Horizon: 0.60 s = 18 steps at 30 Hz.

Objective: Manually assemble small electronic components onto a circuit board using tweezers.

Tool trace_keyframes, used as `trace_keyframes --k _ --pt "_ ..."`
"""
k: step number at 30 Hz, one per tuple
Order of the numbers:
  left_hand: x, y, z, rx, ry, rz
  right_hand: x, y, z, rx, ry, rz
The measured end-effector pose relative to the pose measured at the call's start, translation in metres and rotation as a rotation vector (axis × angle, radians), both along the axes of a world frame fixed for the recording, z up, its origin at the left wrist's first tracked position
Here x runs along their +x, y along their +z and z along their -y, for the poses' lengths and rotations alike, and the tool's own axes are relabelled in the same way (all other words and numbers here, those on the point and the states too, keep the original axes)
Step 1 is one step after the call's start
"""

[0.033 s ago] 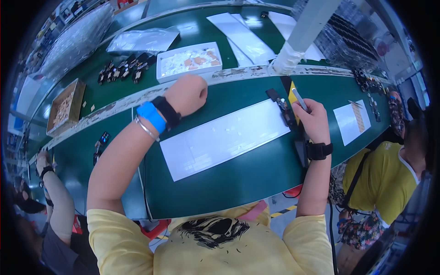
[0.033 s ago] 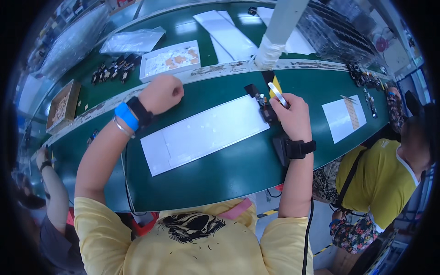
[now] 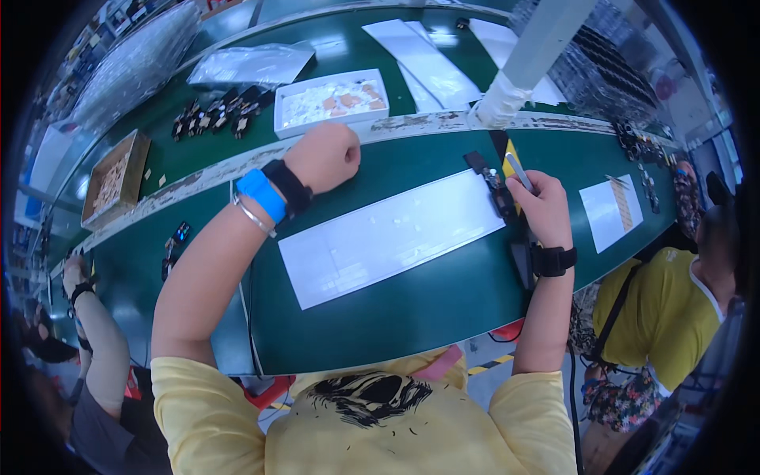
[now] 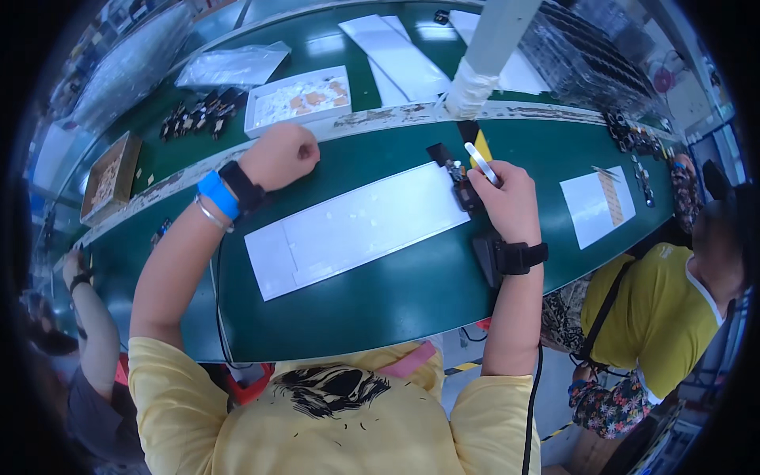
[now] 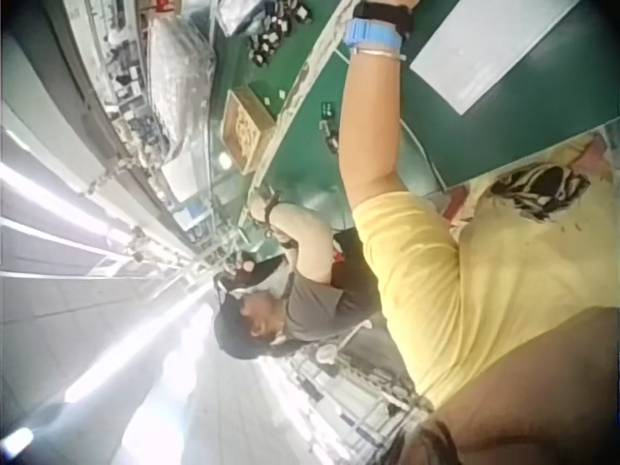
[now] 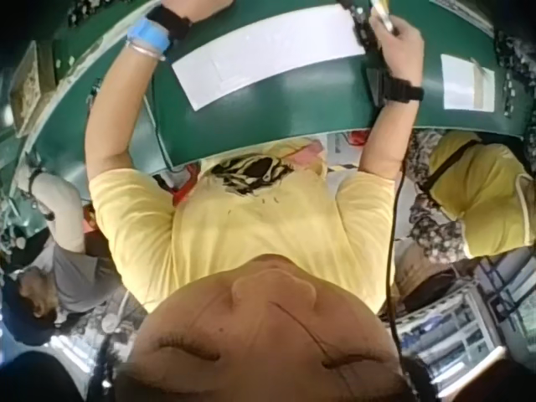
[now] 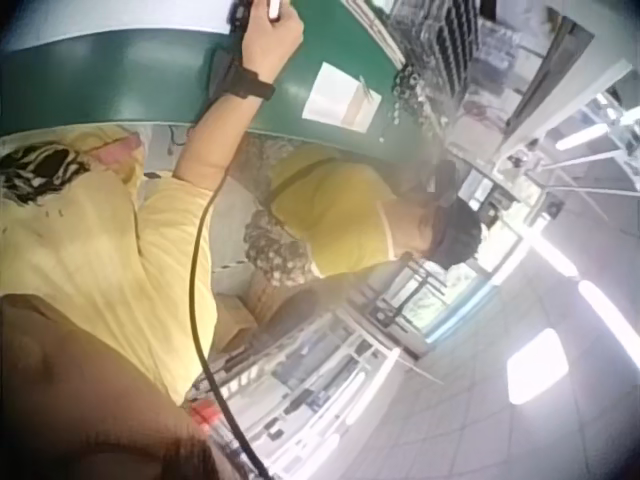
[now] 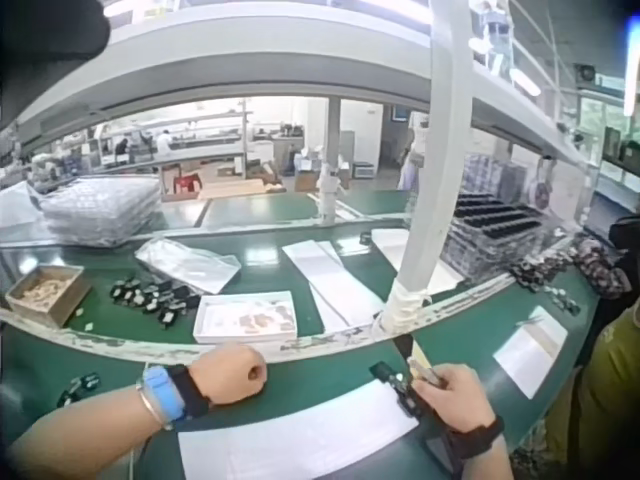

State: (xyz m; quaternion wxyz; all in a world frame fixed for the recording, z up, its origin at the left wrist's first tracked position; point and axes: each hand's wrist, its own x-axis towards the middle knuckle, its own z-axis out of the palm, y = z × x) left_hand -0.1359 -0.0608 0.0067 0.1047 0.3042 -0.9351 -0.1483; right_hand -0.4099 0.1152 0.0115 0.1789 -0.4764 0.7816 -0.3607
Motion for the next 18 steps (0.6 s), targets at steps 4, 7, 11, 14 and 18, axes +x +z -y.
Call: trace_keyframes --k 4,7,11,14,18 --pt "0.011 -0.003 0.010 0.407 0.101 -0.104 0.000 -0.006 0.004 0.008 0.021 0.046" --pt "0.017 -0.008 0.014 0.601 0.167 -0.149 -0.001 -0.014 0.008 -0.015 0.026 0.089" --pt "0.021 -0.008 0.016 0.684 0.192 -0.199 -0.003 -0.013 0.010 -0.036 0.019 0.127" --pt "0.018 -0.001 0.010 0.713 0.181 -0.245 -0.009 -0.010 0.004 -0.053 0.015 0.149" --pt "0.015 0.008 -0.020 0.859 0.033 -0.211 -0.015 -0.019 -0.004 -0.090 -0.043 0.134"
